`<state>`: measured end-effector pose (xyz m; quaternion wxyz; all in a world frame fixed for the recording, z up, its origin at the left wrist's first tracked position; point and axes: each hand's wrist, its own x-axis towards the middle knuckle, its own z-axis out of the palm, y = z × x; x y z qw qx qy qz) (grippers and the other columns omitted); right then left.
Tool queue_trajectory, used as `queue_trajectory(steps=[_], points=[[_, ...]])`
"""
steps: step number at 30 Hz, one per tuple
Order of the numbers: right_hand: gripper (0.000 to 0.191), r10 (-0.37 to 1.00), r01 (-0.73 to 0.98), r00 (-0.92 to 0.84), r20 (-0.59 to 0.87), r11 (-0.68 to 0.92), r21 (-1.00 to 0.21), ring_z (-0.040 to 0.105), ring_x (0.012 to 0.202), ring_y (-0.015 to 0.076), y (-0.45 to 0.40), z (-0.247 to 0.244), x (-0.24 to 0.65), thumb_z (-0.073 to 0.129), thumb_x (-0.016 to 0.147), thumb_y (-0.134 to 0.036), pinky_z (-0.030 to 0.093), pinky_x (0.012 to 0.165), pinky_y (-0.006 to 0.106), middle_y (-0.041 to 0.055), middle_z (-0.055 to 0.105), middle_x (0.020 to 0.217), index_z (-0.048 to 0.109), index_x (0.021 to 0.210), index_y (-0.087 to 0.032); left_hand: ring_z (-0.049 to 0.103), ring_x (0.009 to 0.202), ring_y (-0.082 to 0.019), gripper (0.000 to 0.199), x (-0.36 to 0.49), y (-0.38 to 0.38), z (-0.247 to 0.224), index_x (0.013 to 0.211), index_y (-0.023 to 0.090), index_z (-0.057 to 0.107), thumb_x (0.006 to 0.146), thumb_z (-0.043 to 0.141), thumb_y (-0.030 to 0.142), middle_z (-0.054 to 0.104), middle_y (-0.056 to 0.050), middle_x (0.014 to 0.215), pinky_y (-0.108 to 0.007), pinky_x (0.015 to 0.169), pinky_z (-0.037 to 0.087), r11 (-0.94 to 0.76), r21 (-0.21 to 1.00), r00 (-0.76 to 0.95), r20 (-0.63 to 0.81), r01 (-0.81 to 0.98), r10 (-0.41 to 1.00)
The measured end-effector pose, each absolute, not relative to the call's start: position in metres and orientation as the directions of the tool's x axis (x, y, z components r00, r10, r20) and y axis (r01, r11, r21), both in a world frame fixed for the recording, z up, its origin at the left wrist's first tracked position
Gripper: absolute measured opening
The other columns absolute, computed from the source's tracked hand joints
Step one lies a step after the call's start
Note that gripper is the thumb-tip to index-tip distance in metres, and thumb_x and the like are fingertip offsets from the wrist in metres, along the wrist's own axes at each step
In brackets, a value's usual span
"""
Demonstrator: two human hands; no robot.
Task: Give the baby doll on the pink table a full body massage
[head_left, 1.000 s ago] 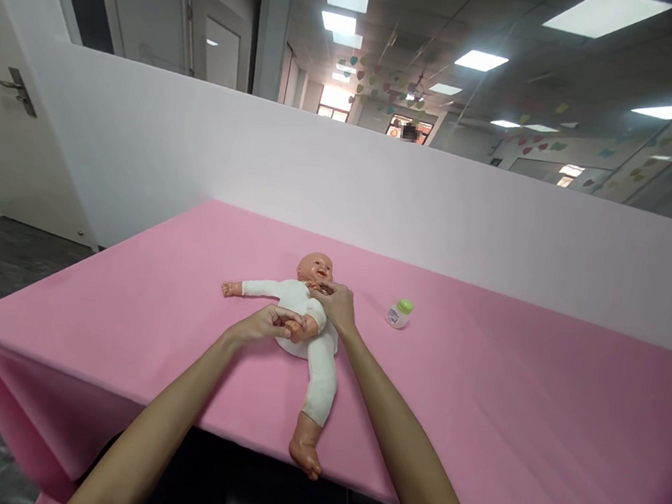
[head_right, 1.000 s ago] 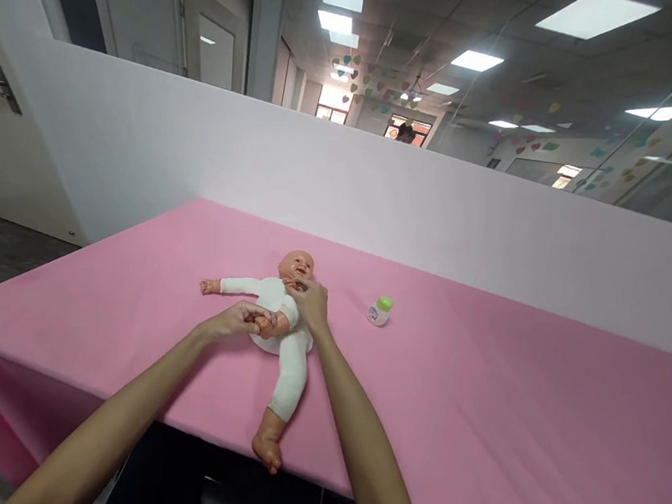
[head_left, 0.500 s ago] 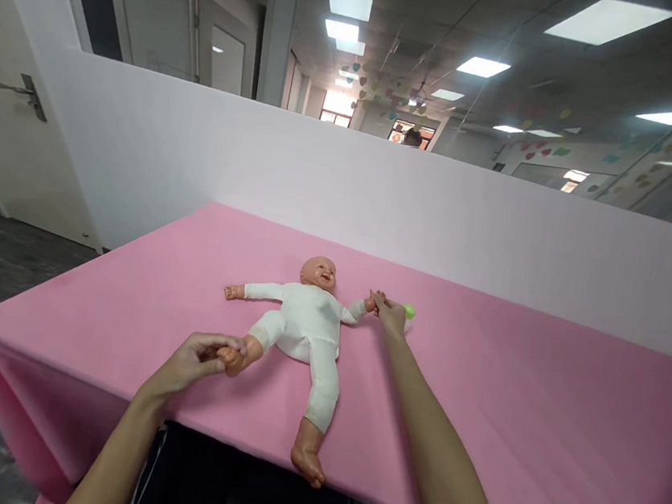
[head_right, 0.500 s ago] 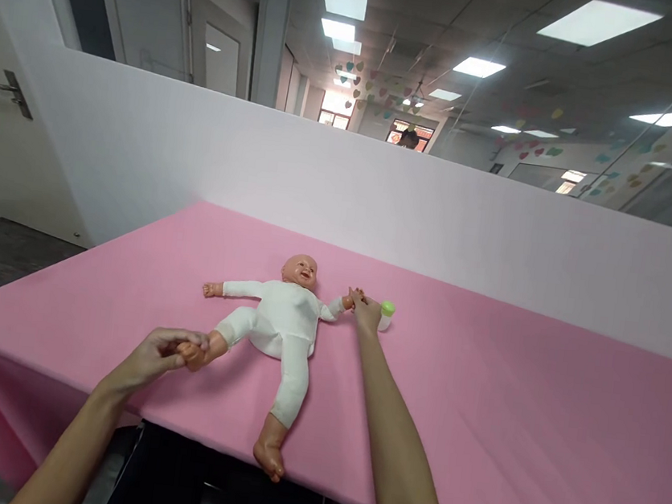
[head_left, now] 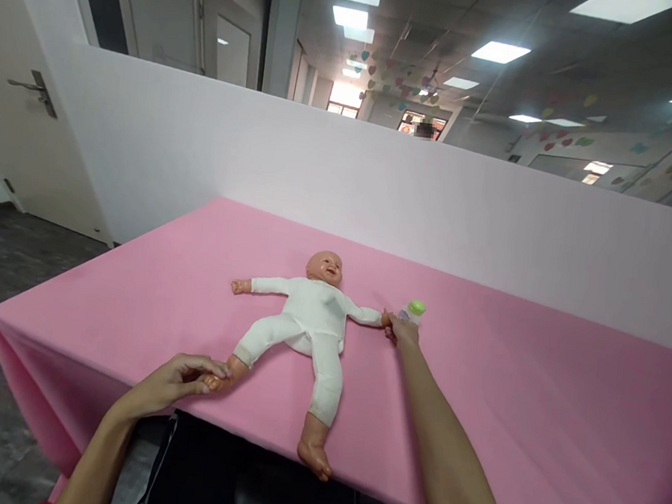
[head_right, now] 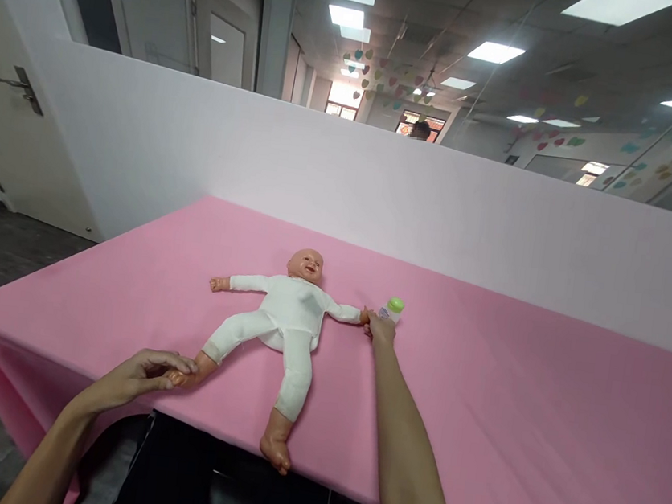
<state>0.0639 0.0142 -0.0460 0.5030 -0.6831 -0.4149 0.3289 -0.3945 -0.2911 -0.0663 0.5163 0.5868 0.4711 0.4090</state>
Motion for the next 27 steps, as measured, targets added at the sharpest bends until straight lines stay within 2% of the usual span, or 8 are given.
queue_trajectory(steps=[3, 6, 12, 14, 17, 20, 23, 27], points=[[0.028, 0.870, 0.287, 0.479, -0.119, -0.284, -0.915, 0.052, 0.039, 0.0161, 0.011, -0.045, 0.067, 0.084, 0.076, -0.023, 0.039, 0.039, 0.026, 0.0002, 0.053, 0.041, 0.058, 0.065, -0.020, 0.067, 0.120, -0.033, 0.039, -0.395, -0.299, -0.052, 0.118, 0.026, 0.081, 0.082, 0.082, 0.041, 0.074, -0.011, 0.129, -0.047, 0.107, 0.050, 0.002, 0.979, 0.268, -0.058, 0.205, 0.962], [0.026, 0.882, 0.303, 0.450, -0.139, -0.297, -0.905, 0.055, 0.041, 0.0162, 0.002, -0.044, 0.067, 0.082, 0.080, -0.028, 0.042, 0.041, 0.025, 0.0010, 0.058, 0.044, 0.059, 0.068, -0.020, 0.069, 0.114, -0.034, 0.045, -0.388, -0.309, -0.034, 0.124, 0.032, 0.078, 0.080, 0.083, 0.039, 0.073, -0.008, 0.131, -0.045, 0.101, 0.053, -0.024, 0.954, 0.264, -0.058, 0.299, 0.963], [0.030, 0.957, 0.330, 0.277, -0.083, -0.176, -0.927, 0.055, 0.045, 0.0151, -0.053, -0.033, 0.073, 0.081, 0.081, -0.038, 0.045, 0.044, 0.026, 0.0044, 0.064, 0.052, 0.066, 0.067, -0.017, 0.072, 0.093, -0.026, 0.027, -0.320, -0.296, -0.010, 0.115, 0.021, 0.080, 0.097, 0.064, 0.034, 0.079, -0.010, 0.105, -0.034, 0.084, 0.056, -0.242, 0.872, 0.181, 0.179, 0.426, 0.967], [0.028, 0.981, 0.337, 0.190, -0.047, -0.110, -0.935, 0.056, 0.047, 0.0148, -0.082, -0.024, 0.073, 0.082, 0.080, -0.038, 0.045, 0.046, 0.026, 0.0056, 0.066, 0.056, 0.069, 0.070, -0.015, 0.070, 0.103, -0.026, 0.034, -0.288, -0.280, -0.009, 0.126, 0.022, 0.074, 0.098, 0.055, 0.017, 0.076, -0.010, 0.116, -0.037, 0.091, 0.054, -0.425, 0.715, 0.330, 0.279, 0.556, 0.902], [0.033, 0.998, 0.384, -0.024, -0.058, -0.044, -0.922, 0.058, 0.051, 0.0139, -0.135, -0.012, 0.069, 0.081, 0.081, -0.046, 0.045, 0.049, 0.024, 0.0058, 0.069, 0.061, 0.071, 0.074, -0.014, 0.054, 0.133, -0.031, 0.054, -0.249, -0.251, -0.011, 0.138, 0.024, 0.063, 0.088, 0.062, 0.004, 0.061, -0.012, 0.145, -0.049, 0.110, 0.043, -0.757, 0.315, 0.655, 0.380, 0.573, 0.653], [0.046, 0.903, 0.459, -0.349, -0.249, -0.066, -0.886, 0.056, 0.048, 0.0134, -0.192, -0.010, 0.064, 0.073, 0.085, -0.058, 0.044, 0.048, 0.024, 0.0040, 0.065, 0.056, 0.068, 0.068, -0.015, 0.050, 0.137, -0.031, 0.042, -0.223, -0.227, -0.012, 0.130, 0.022, 0.064, 0.091, 0.065, 0.006, 0.060, -0.012, 0.144, -0.050, 0.112, 0.036, -0.884, 0.014, 0.831, 0.335, 0.467, 0.444], [0.055, 0.755, 0.476, -0.482, -0.444, -0.199, -0.857, 0.058, 0.047, 0.0138, -0.240, -0.017, 0.062, 0.070, 0.084, -0.068, 0.043, 0.045, 0.023, 0.0044, 0.067, 0.058, 0.065, 0.069, -0.016, 0.060, 0.117, -0.026, 0.015, -0.207, -0.213, -0.009, 0.106, 0.017, 0.069, 0.097, 0.061, 0.008, 0.070, -0.010, 0.117, -0.043, 0.102, 0.040, -0.899, -0.130, 0.885, 0.281, 0.418, 0.371], [0.070, 0.790, 0.355, -0.434, -0.432, -0.291, -0.888, 0.062, 0.050, 0.0152, -0.275, -0.034, 0.057, 0.064, 0.076, -0.085, 0.045, 0.044, 0.025, 0.0076, 0.072, 0.068, 0.067, 0.082, -0.015, 0.060, 0.094, -0.024, 0.013, -0.190, -0.204, -0.001, 0.095, 0.015, 0.065, 0.099, 0.055, 0.008, 0.066, -0.009, 0.096, -0.038, 0.080, 0.041, -0.853, -0.180, 0.855, 0.289, 0.490, 0.430]])
